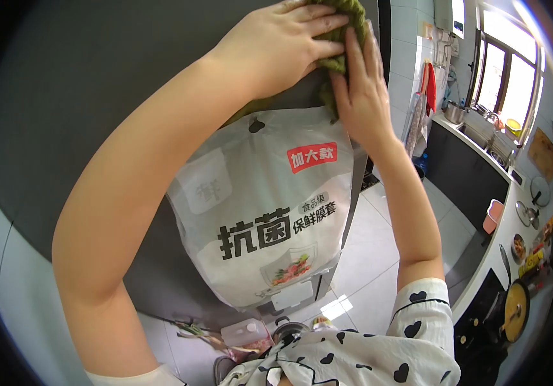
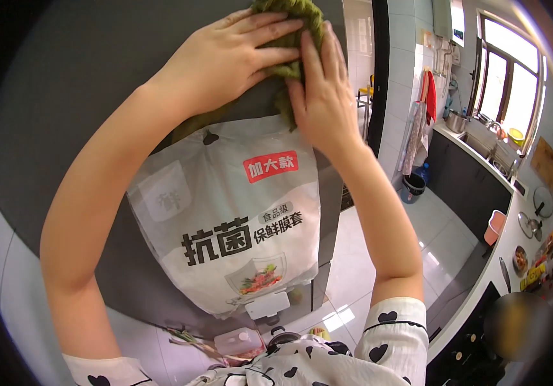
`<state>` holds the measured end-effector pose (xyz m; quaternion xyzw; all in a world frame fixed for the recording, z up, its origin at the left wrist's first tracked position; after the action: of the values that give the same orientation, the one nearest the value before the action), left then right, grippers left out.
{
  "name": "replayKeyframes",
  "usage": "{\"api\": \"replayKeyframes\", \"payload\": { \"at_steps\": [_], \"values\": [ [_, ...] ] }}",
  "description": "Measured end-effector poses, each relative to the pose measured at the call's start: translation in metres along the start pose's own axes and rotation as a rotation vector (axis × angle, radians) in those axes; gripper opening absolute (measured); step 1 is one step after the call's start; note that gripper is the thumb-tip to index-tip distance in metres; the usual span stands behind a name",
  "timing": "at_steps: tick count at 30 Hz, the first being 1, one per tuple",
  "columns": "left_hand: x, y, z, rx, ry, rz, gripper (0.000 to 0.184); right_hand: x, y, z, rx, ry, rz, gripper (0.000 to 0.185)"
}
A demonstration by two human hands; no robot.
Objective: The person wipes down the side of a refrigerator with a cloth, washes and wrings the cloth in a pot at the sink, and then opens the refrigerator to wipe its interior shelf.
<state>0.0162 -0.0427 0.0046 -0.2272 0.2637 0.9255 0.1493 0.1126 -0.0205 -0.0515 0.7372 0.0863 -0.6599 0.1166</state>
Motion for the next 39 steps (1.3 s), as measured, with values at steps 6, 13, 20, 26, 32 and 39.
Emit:
{"api": "replayKeyframes", "payload": {
  "at_steps": [6, 13, 20, 26, 32, 39],
  "values": [
    [-0.036, -0.013, 0.024, 0.029, 0.031, -0.159, 0.036, -0.052, 0.011, -0.021, -0.011, -0.071, 0.006, 0.058],
    [-0.027, -0.035, -0.006, 0.021, 0.039, 0.017, 0.028, -0.004, 0.011, -0.030, 0.003, -0.084, -0.022, 0.050],
    [-0.017, -0.036, -0.015, 0.028, 0.002, -0.003, 0.024, 0.014, 0.011, -0.026, 0.056, -0.032, 0.031, 0.051],
    [-0.056, -0.015, 0.018, -0.006, 0.116, -0.041, 0.031, -0.043, 0.010, -0.044, 0.086, 0.048, -0.094, 0.049],
    [-0.018, -0.027, -0.017, -0.067, 0.064, -0.103, 0.024, 0.002, 0.008, -0.023, 0.037, -0.013, 0.019, 0.051],
    [-0.038, -0.016, 0.017, 0.015, 0.139, -0.108, 0.027, -0.046, 0.015, -0.024, 0.100, 0.059, 0.011, 0.052]
  ]
}}
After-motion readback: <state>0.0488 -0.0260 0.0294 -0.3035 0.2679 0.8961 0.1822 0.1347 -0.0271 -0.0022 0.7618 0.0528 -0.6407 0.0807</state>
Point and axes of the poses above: each hand's wrist, its own x-axis away from the middle knuckle, its own y-axis out of the back of the hand, z = x × y, the point moved 8 cm from there along -x, towards the middle knuckle, and after that the axes turned 11 degrees about x, right-handed, at the moved point
